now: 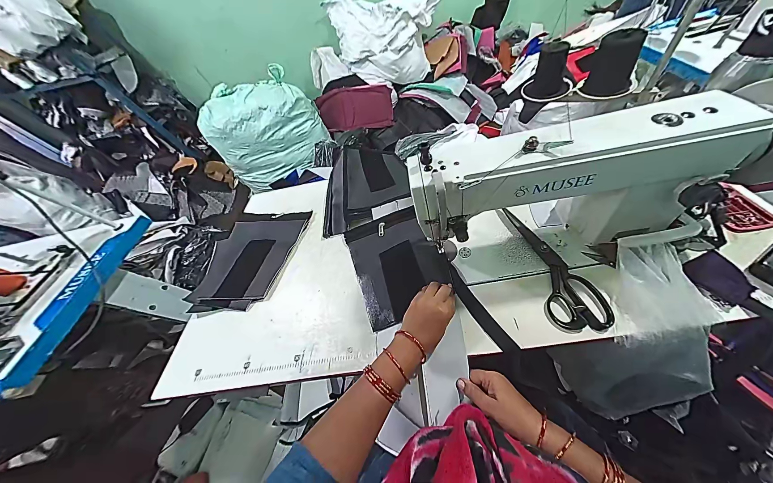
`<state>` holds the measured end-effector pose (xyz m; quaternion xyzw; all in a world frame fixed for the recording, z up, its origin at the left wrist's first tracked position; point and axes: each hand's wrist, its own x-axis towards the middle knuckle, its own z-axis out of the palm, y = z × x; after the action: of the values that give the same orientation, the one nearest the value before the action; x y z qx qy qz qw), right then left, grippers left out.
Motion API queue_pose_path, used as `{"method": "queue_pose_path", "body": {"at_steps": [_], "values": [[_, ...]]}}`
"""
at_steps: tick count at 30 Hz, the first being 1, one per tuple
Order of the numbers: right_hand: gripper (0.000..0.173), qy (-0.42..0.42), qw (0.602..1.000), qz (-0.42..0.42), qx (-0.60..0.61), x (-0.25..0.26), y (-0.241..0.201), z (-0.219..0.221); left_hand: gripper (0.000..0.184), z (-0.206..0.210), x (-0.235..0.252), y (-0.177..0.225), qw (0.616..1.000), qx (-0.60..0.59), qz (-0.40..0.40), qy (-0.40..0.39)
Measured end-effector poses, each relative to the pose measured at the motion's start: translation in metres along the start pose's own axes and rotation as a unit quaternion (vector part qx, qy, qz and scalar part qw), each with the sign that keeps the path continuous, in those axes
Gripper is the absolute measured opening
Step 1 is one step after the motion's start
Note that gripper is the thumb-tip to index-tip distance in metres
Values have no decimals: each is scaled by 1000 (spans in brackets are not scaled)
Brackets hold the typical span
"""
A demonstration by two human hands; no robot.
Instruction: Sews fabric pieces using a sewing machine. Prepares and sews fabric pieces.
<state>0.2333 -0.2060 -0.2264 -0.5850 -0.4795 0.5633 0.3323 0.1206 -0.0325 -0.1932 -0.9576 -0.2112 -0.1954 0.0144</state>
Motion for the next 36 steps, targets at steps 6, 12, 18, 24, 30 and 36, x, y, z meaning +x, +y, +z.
{"method": "queue_pose_path", "body": {"at_steps": [6, 12, 18, 24, 30, 36], "values": [[36, 7, 999, -33, -15, -8, -2, -1, 28, -11, 3, 6, 995, -45, -73, -57], [36, 19, 997, -52, -45, -20, -26, -8, 66, -45, 24, 33, 923, -72, -229, -300], [35, 23, 993, -47, -106, -24, -43, -13, 44, -55, 59, 45, 876, -69, -294, -376], [39, -30, 984, -4, -177, -25, -60, -35, 35, -54, 63, 28, 875, -121, -280, -376], [30, 171, 956, 11, -239, 26, -93, -72, 34, -56, 51, 1, 878, -213, -247, -351], [47, 289, 928, 6, -236, 108, -90, -62, 33, -51, 39, -10, 882, -268, -238, -307]]}}
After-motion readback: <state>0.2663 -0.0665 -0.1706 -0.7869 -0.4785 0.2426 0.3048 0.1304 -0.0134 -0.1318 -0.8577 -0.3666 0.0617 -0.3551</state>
